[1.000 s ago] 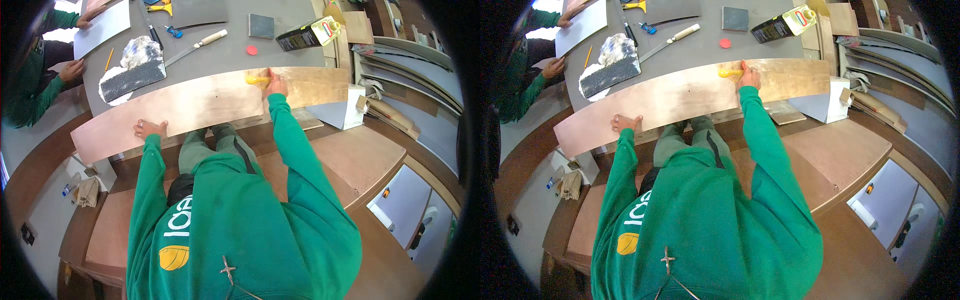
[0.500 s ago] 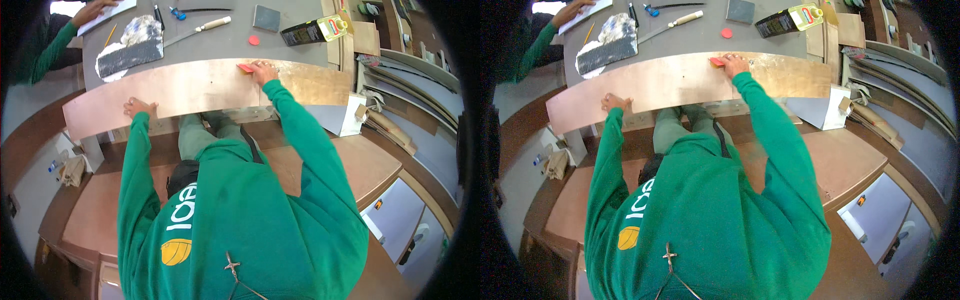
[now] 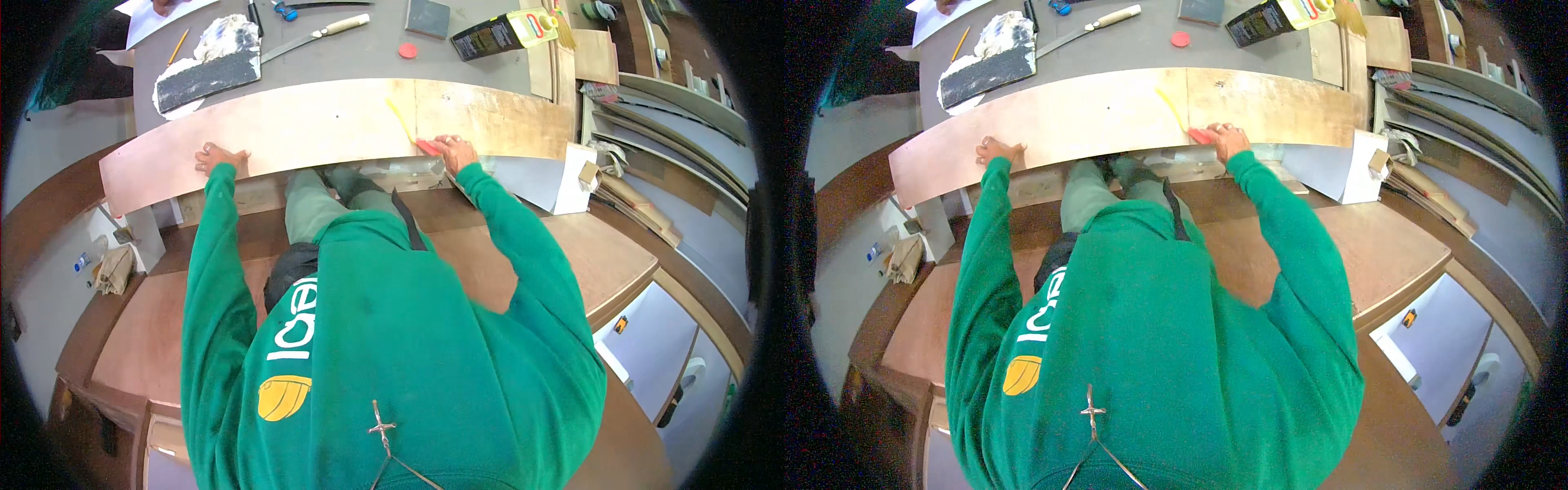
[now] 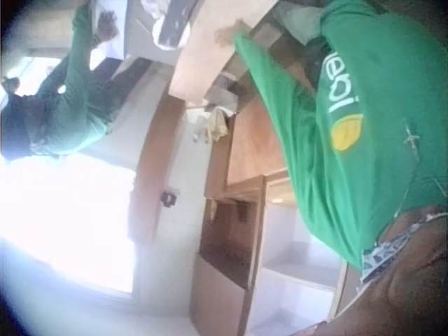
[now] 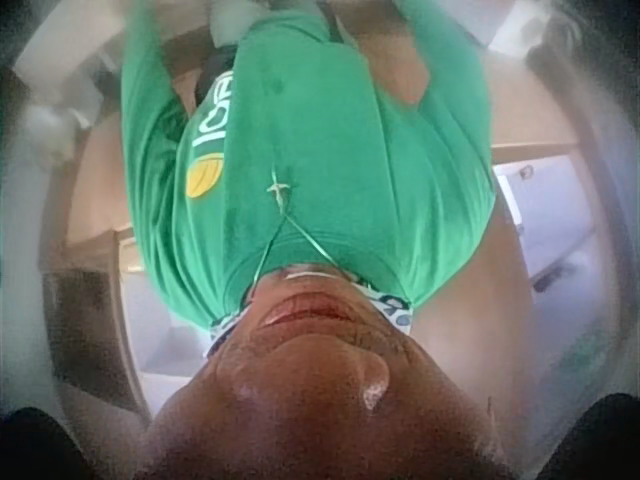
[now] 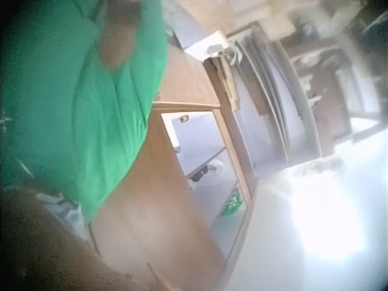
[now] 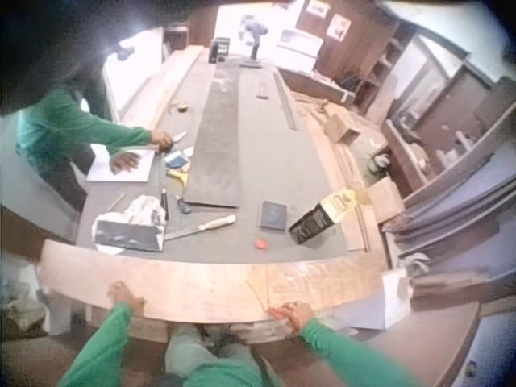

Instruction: The person applies a yellow liquid adhesive to a long wooden plank using a small spreader, smoothing the glue across the surface of the wood.

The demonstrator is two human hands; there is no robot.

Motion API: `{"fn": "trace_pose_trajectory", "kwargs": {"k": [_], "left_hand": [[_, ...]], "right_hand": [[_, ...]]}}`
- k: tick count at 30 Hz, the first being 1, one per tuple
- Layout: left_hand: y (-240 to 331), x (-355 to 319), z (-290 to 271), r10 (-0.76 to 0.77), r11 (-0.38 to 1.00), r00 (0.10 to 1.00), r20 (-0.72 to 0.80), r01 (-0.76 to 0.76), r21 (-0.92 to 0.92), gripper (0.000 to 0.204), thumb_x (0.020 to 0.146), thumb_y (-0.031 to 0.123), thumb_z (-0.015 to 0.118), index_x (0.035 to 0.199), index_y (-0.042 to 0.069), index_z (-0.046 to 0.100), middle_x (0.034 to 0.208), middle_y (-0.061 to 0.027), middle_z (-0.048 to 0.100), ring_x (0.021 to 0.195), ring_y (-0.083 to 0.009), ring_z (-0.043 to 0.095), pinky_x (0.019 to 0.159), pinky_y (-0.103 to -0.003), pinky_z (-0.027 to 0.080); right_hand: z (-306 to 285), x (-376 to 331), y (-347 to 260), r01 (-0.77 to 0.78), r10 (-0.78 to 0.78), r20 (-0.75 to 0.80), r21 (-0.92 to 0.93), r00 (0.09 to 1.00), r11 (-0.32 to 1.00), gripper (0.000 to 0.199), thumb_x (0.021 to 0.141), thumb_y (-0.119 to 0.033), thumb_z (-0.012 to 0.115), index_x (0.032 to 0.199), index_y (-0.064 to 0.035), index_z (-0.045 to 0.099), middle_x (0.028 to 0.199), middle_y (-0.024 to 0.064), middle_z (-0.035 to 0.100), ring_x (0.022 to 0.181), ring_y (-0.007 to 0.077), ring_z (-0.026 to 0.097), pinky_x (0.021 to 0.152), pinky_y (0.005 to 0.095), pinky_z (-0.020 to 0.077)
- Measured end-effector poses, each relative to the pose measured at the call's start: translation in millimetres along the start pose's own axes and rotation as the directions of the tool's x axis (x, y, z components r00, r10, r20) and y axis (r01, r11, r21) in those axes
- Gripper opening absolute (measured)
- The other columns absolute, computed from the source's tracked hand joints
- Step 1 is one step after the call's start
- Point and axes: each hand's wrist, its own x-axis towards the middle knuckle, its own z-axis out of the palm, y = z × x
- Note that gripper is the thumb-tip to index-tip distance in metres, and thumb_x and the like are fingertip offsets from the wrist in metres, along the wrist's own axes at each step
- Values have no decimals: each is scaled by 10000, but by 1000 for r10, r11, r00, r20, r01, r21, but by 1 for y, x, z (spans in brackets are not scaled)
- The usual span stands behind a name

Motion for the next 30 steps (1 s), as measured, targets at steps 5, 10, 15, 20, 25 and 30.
{"fn": "trace_pose_trajectory", "kwargs": {"k": [5,10,15,20,25,30], "left_hand": [[-4,3,2,-4,1000,1000,-1,4,8,1103,531,470,863,1364,22,297,1388,-253,275,1258,-488,298,1042,-540,321],[-2,1,0,7,999,999,-52,-5,41,1104,537,469,861,1363,20,284,1370,-253,289,1249,-497,305,1032,-548,336],[-3,3,4,47,999,997,-59,-46,20,1067,552,460,857,1347,25,294,1374,-262,277,1249,-513,294,1044,-560,314],[-5,2,3,45,999,998,-43,-46,-19,1051,562,435,861,1342,28,288,1370,-262,263,1270,-527,261,1047,-572,305],[2,-7,-9,-7,998,1000,13,8,-58,1045,568,406,865,1346,27,280,1356,-257,269,1273,-539,249,1053,-570,304],[-7,-2,-3,30,999,998,-48,-31,-22,1037,569,411,868,1343,24,296,1372,-264,273,1282,-538,240,1025,-564,350]], "right_hand": [[5,-44,-18,-26,26,209,-5,978,1000,375,825,-101,519,1155,-241,626,1127,25,629,986,274,602,764,425,502],[-20,23,-26,-107,124,-142,125,982,986,370,843,-72,475,1160,-196,621,1063,91,632,945,323,591,787,440,484],[-20,101,-37,-126,143,-251,83,957,989,355,861,-128,483,1176,-234,609,1144,39,615,1018,267,579,832,457,456],[-37,104,-37,-24,27,-50,48,998,999,395,844,-84,463,1182,-234,603,1106,69,624,1006,302,580,817,446,485],[-28,134,-25,-171,175,-164,41,971,984,393,820,-52,493,1155,-222,611,1096,63,626,962,315,595,799,441,504],[-13,125,-34,-130,134,-134,37,982,991,355,805,-85,545,1122,-221,630,1097,42,621,942,299,602,784,437,510]]}}
